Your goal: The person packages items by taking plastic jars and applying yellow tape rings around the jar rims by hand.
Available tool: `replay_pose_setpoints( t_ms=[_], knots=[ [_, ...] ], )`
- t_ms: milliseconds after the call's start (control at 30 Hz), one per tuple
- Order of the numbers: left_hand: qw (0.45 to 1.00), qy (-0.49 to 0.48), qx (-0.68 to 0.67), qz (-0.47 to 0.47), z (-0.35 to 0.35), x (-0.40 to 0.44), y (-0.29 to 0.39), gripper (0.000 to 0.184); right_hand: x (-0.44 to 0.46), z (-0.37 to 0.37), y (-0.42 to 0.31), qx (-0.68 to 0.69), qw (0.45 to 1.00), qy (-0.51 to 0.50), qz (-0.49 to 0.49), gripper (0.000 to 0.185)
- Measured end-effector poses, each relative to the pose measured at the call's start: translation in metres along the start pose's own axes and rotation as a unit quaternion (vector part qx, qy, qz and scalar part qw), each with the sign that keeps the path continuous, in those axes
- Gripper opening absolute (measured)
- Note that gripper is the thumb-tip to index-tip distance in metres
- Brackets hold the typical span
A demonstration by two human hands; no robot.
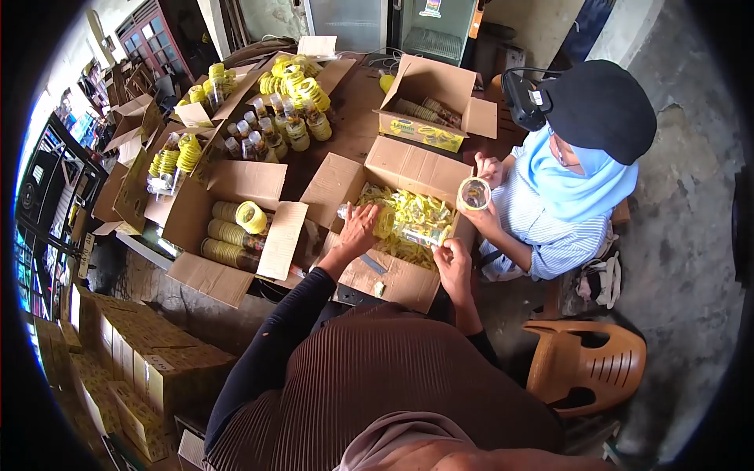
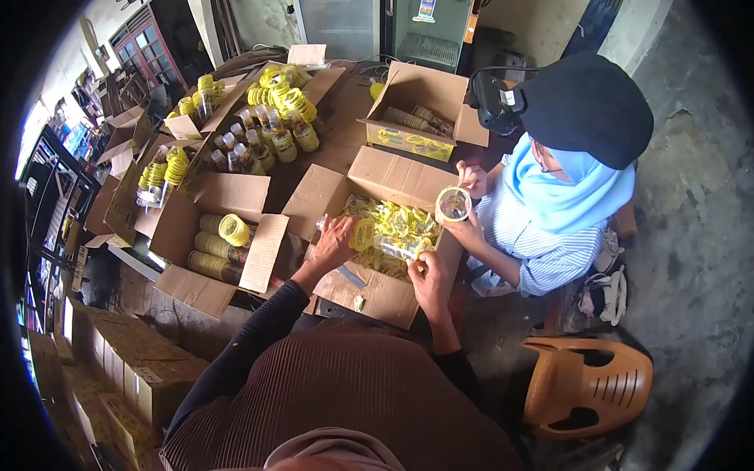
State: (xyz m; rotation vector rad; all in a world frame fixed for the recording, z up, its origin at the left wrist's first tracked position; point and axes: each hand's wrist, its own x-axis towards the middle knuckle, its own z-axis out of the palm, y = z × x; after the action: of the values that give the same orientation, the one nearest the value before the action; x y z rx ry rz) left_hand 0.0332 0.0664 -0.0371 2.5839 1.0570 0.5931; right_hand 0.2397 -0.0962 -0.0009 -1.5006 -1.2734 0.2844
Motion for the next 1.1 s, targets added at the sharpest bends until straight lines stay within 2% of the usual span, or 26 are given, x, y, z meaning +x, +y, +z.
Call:
replay_pose_setpoints(
  t_ms=[67, 133, 167, 200, 300, 400, 433, 500, 533, 567, 600, 667, 733, 767, 800, 833, 867, 933, 1000, 1033, 1100],
  knots=[
    [1.0, -0.008, 0.008, 0.005, 0.004, 0.005, -0.008, 0.091, 0.004, 0.001, 0.003, -0.028, 0.998, -0.018, -0.047, 0.018],
    [0.991, -0.105, 0.086, -0.016, -0.005, 0.004, -0.003, 0.103, 0.009, 0.003, -0.004, -0.037, 0.997, -0.016, -0.07, 0.02],
    [0.982, -0.168, 0.078, -0.041, -0.01, 0.007, -0.001, 0.118, 0.01, 0.004, -0.01, -0.053, 0.996, -0.036, -0.069, 0.02],
    [0.982, -0.166, 0.079, -0.041, -0.017, 0.009, 0.005, 0.118, 0.012, 0.005, -0.014, -0.069, 0.994, -0.057, -0.068, 0.021],
    [0.988, -0.143, -0.05, 0.007, -0.029, 0.013, 0.026, 0.127, 0.017, 0.011, -0.021, -0.075, 0.988, -0.087, -0.105, 0.021],
    [0.986, -0.131, -0.088, 0.057, -0.038, 0.013, 0.054, 0.112, 0.017, 0.016, -0.028, -0.073, 0.98, -0.127, -0.135, 0.019],
    [0.989, -0.13, -0.049, 0.059, -0.039, 0.011, 0.059, 0.099, 0.017, 0.016, -0.034, -0.065, 0.976, -0.152, -0.139, 0.019],
    [0.989, -0.111, -0.065, 0.067, -0.034, 0.007, 0.058, 0.093, 0.019, 0.014, -0.042, -0.044, 0.97, -0.188, -0.148, 0.021],
    [0.989, -0.092, -0.081, 0.08, -0.036, 0.004, 0.059, 0.086, 0.016, 0.012, -0.041, 0.003, 0.975, -0.189, -0.113, 0.019],
    [0.982, -0.133, -0.124, 0.041, -0.039, 0.001, 0.059, 0.082, 0.014, 0.013, -0.033, 0.033, 0.982, -0.169, -0.08, 0.018],
    [0.983, -0.134, -0.124, 0.034, -0.036, -0.001, 0.057, 0.082, 0.014, 0.014, -0.031, 0.063, 0.986, -0.147, -0.046, 0.016],
    [0.958, -0.181, -0.213, 0.067, -0.029, -0.009, 0.055, 0.081, 0.01, 0.011, -0.032, 0.044, 0.987, -0.154, -0.001, 0.018],
    [0.952, -0.204, -0.222, 0.053, -0.029, -0.017, 0.061, 0.078, 0.008, 0.013, -0.027, -0.082, 0.98, -0.167, -0.075, 0.028],
    [0.947, -0.211, -0.232, 0.077, -0.03, -0.02, 0.063, 0.077, 0.006, 0.015, -0.027, -0.113, 0.974, -0.178, -0.084, 0.034],
    [0.941, -0.216, -0.241, 0.102, -0.032, -0.02, 0.065, 0.076, 0.005, 0.016, -0.029, -0.113, 0.974, -0.179, -0.082, 0.034],
    [0.93, -0.26, -0.249, 0.077, -0.028, -0.022, 0.063, 0.071, 0.004, 0.017, -0.03, -0.138, 0.967, -0.196, -0.089, 0.033],
    [0.929, -0.261, -0.251, 0.076, -0.028, -0.023, 0.061, 0.071, 0.003, 0.017, -0.032, -0.163, 0.958, -0.213, -0.096, 0.033],
    [0.89, -0.352, -0.29, 0.007, -0.043, -0.023, 0.063, 0.068, 0.002, 0.019, -0.037, -0.166, 0.958, -0.212, -0.098, 0.027],
    [0.896, -0.348, -0.274, 0.024, -0.042, -0.026, 0.054, 0.065, 0.001, 0.023, -0.036, -0.123, 0.958, -0.251, -0.07, 0.02],
    [0.894, -0.351, -0.275, 0.032, -0.047, -0.028, 0.053, 0.06, -0.001, 0.023, -0.034, -0.144, 0.949, -0.27, -0.071, 0.016],
    [0.877, -0.378, -0.295, 0.025, -0.05, -0.031, 0.051, 0.055, -0.002, 0.023, -0.032, -0.134, 0.945, -0.291, -0.071, 0.016]
  ],
)
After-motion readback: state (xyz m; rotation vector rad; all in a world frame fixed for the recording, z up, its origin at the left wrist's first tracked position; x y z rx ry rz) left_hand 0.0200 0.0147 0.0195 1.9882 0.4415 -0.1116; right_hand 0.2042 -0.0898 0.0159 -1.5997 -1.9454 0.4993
